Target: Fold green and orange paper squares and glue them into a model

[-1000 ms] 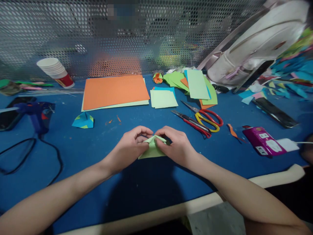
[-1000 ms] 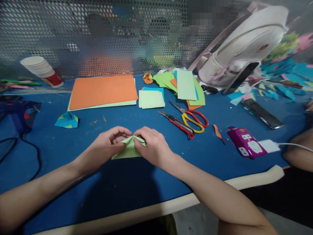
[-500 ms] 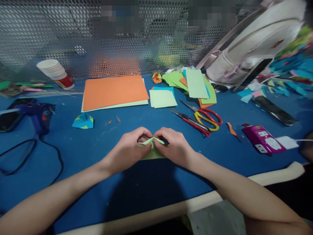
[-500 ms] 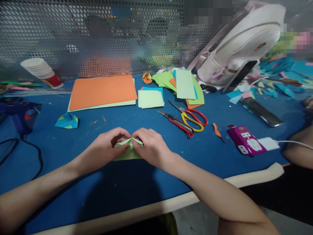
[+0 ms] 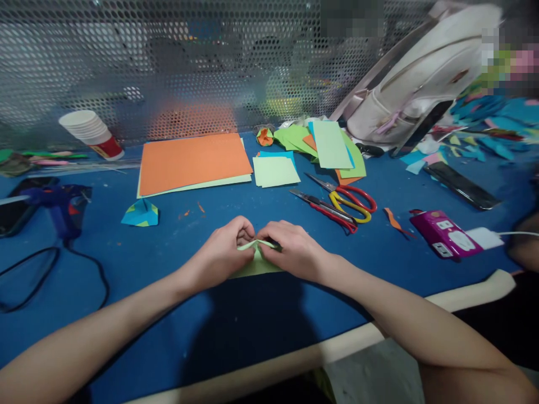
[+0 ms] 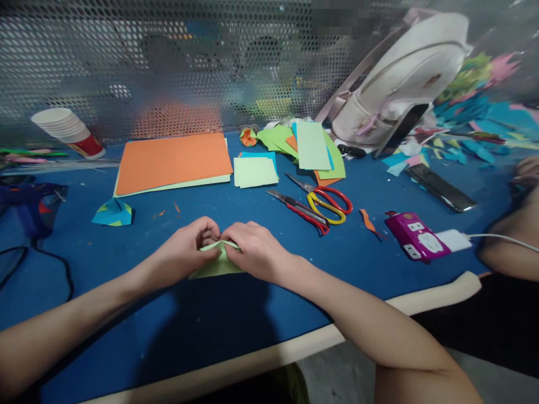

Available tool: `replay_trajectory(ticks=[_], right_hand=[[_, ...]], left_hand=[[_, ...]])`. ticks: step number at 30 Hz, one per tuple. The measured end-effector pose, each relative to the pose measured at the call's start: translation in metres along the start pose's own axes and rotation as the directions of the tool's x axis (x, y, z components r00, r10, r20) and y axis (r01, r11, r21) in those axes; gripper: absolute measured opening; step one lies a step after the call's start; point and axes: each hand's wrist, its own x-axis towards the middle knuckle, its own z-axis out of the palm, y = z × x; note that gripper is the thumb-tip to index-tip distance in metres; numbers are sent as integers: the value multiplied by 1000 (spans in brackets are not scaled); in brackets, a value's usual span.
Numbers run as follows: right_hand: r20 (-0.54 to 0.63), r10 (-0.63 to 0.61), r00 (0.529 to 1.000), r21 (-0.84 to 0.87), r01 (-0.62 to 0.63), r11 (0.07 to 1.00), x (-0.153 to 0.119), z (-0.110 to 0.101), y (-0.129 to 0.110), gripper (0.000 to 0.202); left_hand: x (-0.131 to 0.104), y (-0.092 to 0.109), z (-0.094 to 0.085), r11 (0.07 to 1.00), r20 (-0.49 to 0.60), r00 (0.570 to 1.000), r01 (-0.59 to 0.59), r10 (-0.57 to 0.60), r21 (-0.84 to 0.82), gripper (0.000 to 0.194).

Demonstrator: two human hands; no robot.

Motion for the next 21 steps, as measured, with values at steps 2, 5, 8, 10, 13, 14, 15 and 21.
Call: replay_trajectory(ticks=[2,5,8,10,13,14,15,21], right_hand=[[20,-24,1000,-9,24,1000,1,1,1,8],[40,-51,998,-26,52,998,3,3,1,8],[40,-94,995,-50,96,994,5,3,1,9],[41,-123,992,-62,125,990,5,3,0,11],[39,-162,986,-71,165,984,6,4,-1,12],[39,-174,984,-76,176,981,6,5,-1,13],[39,-182,982,-83,185,979,7,5,-1,13],[29,-195,980,-91,197,976,9,5,-4,13]], left_hand=[[3,-1,1,999,20,1000,-13,14,-38,13],[5,-1,1,999,20,999,-39,38,37,12],[4,-2,1,985,-18,998,-60,64,159,10],[3,-2,0,977,-30,997,-70,77,200,10],[2,-4,-1,971,-30,995,-83,92,222,12],[2,-4,-1,970,-30,994,-91,100,226,12],[1,-4,-1,968,-34,994,-97,108,230,12],[-1,-5,1,968,-98,988,-96,122,231,10]])
